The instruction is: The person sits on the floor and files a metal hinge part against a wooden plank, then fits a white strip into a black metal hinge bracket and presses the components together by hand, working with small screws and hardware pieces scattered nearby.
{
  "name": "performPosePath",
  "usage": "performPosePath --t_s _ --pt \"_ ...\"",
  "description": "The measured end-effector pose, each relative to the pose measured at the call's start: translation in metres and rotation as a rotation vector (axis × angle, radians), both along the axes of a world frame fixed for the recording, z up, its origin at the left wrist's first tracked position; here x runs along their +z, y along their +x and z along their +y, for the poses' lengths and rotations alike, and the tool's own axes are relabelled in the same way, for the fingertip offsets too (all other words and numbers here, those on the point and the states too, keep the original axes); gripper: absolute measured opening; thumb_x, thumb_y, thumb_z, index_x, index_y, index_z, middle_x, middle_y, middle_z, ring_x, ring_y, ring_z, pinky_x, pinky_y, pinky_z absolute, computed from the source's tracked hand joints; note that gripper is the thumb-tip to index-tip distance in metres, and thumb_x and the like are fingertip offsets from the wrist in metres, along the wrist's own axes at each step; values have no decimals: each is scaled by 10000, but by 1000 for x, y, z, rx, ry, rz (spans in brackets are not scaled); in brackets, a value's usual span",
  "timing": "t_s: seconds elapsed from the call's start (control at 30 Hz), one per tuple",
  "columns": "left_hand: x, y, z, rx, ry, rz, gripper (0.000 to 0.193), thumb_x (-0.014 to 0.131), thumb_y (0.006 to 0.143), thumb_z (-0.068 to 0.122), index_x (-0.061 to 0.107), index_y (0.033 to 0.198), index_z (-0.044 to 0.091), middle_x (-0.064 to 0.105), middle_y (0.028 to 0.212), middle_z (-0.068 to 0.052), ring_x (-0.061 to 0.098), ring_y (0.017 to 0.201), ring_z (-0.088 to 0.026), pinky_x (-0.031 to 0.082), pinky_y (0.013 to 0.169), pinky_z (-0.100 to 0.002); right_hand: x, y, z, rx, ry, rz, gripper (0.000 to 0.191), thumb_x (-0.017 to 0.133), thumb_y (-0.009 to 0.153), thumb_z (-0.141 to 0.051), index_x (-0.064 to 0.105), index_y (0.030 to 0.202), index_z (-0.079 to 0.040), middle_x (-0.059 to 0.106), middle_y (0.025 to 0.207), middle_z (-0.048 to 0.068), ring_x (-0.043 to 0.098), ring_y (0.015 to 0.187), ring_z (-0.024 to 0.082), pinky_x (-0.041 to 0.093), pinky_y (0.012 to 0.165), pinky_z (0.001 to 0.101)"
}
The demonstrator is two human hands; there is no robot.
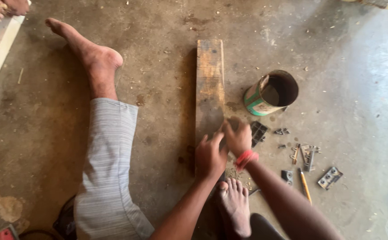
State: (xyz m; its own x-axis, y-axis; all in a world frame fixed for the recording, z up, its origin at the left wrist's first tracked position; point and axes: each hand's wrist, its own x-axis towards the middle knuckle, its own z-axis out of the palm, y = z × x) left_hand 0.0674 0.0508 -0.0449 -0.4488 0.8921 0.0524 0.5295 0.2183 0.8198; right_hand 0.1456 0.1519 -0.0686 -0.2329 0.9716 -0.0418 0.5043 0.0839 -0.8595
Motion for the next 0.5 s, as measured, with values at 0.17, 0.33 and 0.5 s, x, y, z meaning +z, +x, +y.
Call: performPosePath --t_s 0.17,0.33,0.5 --pt "-5 42 -80 42 128 35 439 738 769 33 683 1203 -7 737 1170 -235 713 1061 -407 422 1065 -553 -1 38 -83 6 -146 77 364 701 883 -235 699 1139 23 779 764 173 792 714 224 613 650 364" --pt "-14 24 -48 -26 -18 -6 408 719 841 37 665 1244 15 737 1072 -217 739 981 -360 413 1192 -554 -7 24 -52 44 14 22 415 715 913 -265 674 1185 45 762 879 200 780 771 245 613 670 375" --pt "-5 -2 1 -54 -84 31 368 765 845 111 683 1194 31 734 1026 -232 682 1034 -435 431 1173 -525 2 -4 0 -35 71 -5 358 726 914 -216 709 1154 49 780 948 216 783 841 300 594 758 388"
